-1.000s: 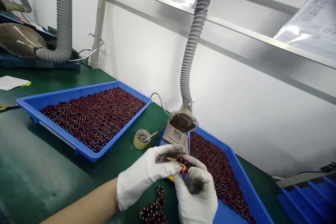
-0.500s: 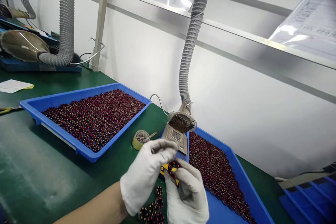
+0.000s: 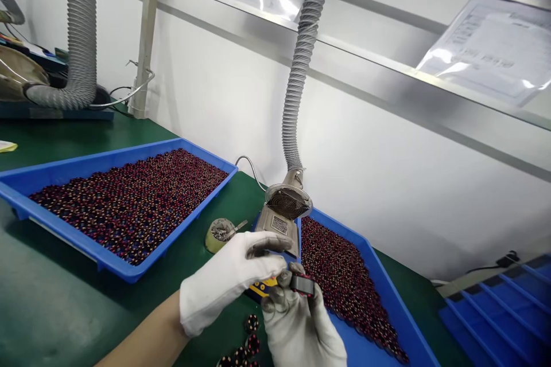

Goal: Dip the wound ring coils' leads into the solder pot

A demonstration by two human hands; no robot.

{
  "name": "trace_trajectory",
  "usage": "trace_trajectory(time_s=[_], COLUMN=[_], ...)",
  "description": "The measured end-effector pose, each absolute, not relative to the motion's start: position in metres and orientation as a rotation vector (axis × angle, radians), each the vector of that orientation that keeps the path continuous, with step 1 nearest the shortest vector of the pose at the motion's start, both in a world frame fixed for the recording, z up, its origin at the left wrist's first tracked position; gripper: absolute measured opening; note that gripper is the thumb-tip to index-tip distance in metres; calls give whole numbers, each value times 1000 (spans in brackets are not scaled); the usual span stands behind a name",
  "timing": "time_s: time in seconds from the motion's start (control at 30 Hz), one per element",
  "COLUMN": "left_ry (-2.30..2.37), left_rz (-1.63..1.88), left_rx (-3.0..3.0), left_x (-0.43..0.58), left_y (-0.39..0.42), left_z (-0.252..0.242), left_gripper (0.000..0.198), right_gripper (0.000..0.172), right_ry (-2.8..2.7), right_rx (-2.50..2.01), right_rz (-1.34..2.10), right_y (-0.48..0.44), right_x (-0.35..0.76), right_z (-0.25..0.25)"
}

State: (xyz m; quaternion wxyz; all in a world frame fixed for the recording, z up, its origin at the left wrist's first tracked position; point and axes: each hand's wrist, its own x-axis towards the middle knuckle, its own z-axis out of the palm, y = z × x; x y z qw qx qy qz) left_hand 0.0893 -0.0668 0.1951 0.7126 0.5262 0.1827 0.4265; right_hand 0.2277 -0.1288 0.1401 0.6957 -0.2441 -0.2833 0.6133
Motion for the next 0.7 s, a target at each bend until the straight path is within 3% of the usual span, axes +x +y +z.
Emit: trace_trajectory(time_s=[0.47,0.7], left_ry=[395,256], left_rz=[821,999], left_rx=[1043,653], left_x=[99,123], left_y=[-55,-66], left_z=[180,163], left_gripper=[10,18], right_gripper=[23,25], right_ry=[-716,-672], right_rx=[-535,-547], right_rz=[1389,1337], right_y=[-122,-124], right_x=[231,232], right_z=[132,128])
